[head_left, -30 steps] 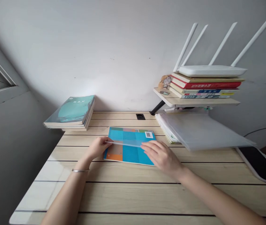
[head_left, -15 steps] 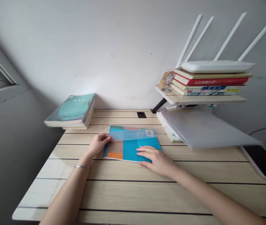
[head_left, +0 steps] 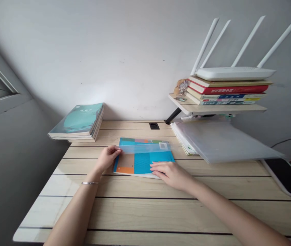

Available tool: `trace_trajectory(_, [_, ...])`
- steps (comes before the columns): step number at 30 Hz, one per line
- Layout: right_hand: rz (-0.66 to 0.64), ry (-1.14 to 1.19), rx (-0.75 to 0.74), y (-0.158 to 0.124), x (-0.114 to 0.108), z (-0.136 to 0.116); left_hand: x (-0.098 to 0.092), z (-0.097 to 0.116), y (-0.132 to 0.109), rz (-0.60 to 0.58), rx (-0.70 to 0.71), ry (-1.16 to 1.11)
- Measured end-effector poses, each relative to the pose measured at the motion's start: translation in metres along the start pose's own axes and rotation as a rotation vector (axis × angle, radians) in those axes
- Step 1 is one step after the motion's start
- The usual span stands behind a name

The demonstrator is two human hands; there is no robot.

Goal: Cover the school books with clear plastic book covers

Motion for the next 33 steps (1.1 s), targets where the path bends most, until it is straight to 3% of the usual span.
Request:
trace_trajectory(8, [0.394, -0.474, -0.142, 0.015, -0.021, -0.015, -0.001, 0.006, -0.003, 0.073, 0.040, -0.056])
trace_trajectory(11, [0.446, -0.519, -0.102, 0.027, -0.030, -0.019, -0.005, 0.008, -0.002, 0.084, 0.084, -0.028])
trace_trajectory(13, [0.425, -0.473, -0.068, 0.035, -0.034, -0.017, -0.009, 0.005, -0.001, 0.149, 0.045, 0.080])
trace_trajectory(17, [0.416, -0.378, -0.022, 0.048, -0.042, -0.007, -0.007, 0.001, -0.010, 0.296, -0.192, 0.383])
trace_trajectory(22, [0.497, -0.370, -0.001, 0.055, -0.051, -0.002, 0.019, 0.018, -0.031, 0.242, -0.100, 0.829])
trace_trajectory(24, [0.512, -0.368, 0.006, 0.056, -0.052, -0.002, 0.026, 0.023, -0.035, 0.218, -0.102, 0.900])
trace_trajectory(28, [0.522, -0.361, -0.003, 0.057, -0.055, -0.001, 0.027, 0.022, -0.032, 0.205, -0.178, 0.780])
trace_trajectory(33, [0.546, -0.414, -0.016, 0.062, -0.064, 0.002, 0.026, 0.025, -0.035, 0.151, -0.174, 0.537])
Point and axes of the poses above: each hand's wrist, its own y-axis towards the middle knuckle, its own x-axis out of the palm, z = x × y, the point moved 2 cm from there along y, towards the middle knuckle, and after that the axes turned 11 degrees about z, right-handed, at the moved point
